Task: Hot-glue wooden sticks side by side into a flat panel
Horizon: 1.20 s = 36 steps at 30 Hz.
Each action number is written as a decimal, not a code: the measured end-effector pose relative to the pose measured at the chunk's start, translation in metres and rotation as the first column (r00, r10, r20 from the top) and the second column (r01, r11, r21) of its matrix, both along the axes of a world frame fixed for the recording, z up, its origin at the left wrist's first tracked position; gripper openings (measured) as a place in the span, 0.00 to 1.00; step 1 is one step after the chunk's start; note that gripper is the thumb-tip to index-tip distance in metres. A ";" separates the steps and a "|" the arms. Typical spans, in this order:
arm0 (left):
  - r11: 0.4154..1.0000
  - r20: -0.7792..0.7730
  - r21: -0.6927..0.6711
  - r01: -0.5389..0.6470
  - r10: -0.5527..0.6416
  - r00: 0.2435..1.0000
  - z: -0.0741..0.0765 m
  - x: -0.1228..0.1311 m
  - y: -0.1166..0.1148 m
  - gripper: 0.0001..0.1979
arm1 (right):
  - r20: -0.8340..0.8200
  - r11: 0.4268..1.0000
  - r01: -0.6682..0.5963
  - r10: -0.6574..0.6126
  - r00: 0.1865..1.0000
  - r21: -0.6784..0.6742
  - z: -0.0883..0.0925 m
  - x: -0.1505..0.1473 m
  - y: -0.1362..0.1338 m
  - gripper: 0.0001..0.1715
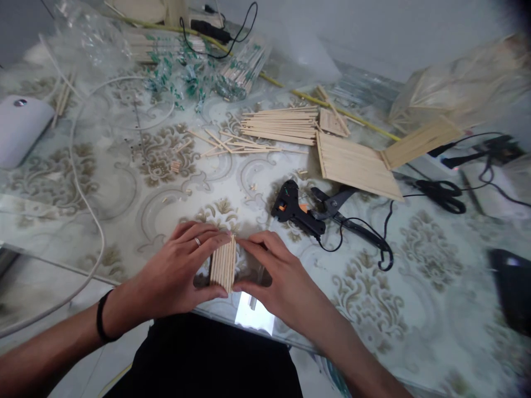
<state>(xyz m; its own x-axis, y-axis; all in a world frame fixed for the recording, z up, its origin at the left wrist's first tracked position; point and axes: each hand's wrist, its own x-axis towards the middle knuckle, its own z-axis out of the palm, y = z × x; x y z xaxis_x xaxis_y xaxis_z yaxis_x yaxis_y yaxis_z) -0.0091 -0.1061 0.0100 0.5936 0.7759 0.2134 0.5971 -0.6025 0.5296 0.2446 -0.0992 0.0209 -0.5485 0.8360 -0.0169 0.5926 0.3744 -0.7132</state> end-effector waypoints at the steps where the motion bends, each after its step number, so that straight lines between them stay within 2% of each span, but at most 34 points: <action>1: 1.000 0.003 0.003 -0.001 0.001 1.000 0.000 0.000 0.000 0.41 | 0.006 1.000 -0.003 0.003 1.000 0.002 0.000 0.000 0.000 0.42; 13: 1.000 0.010 -0.005 0.011 -0.011 1.000 -0.004 0.001 0.000 0.41 | 0.055 1.000 -0.008 0.007 0.998 0.012 0.001 -0.004 -0.002 0.40; 17: 1.000 0.009 -0.010 0.009 -0.009 1.000 -0.002 0.000 0.000 0.41 | 0.018 1.000 0.010 -0.010 1.000 0.000 0.000 -0.001 0.001 0.39; 21: 1.000 0.010 -0.025 0.004 -0.004 1.000 0.000 0.001 0.000 0.41 | -0.018 0.999 0.007 -0.007 1.000 -0.034 -0.002 0.000 0.008 0.32; 24: 1.000 0.008 -0.016 0.000 0.000 1.000 0.001 0.002 0.000 0.41 | 0.002 1.000 0.008 -0.008 1.000 -0.003 -0.003 0.000 0.011 0.27; 29: 1.000 -0.001 -0.026 -0.002 0.002 1.000 0.001 0.002 -0.001 0.40 | 0.036 0.999 -0.010 0.009 0.999 0.043 -0.003 -0.002 0.010 0.25; 33: 1.000 0.003 -0.021 0.010 -0.010 1.000 0.001 0.002 0.000 0.39 | 0.021 1.000 0.023 -0.023 1.000 0.006 -0.002 -0.004 0.010 0.26; 36: 1.000 -0.010 -0.015 0.004 -0.005 1.000 0.001 0.002 0.000 0.39 | -0.023 0.998 0.024 -0.026 0.999 -0.059 -0.001 -0.003 0.014 0.20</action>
<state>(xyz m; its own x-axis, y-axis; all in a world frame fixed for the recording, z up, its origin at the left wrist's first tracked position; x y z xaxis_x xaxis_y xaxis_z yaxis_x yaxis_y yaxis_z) -0.0075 -0.1059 0.0110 0.5992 0.7762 0.1962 0.5996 -0.5974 0.5325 0.2416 -0.0857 0.0203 -0.5282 0.8474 -0.0530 0.5837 0.3171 -0.7475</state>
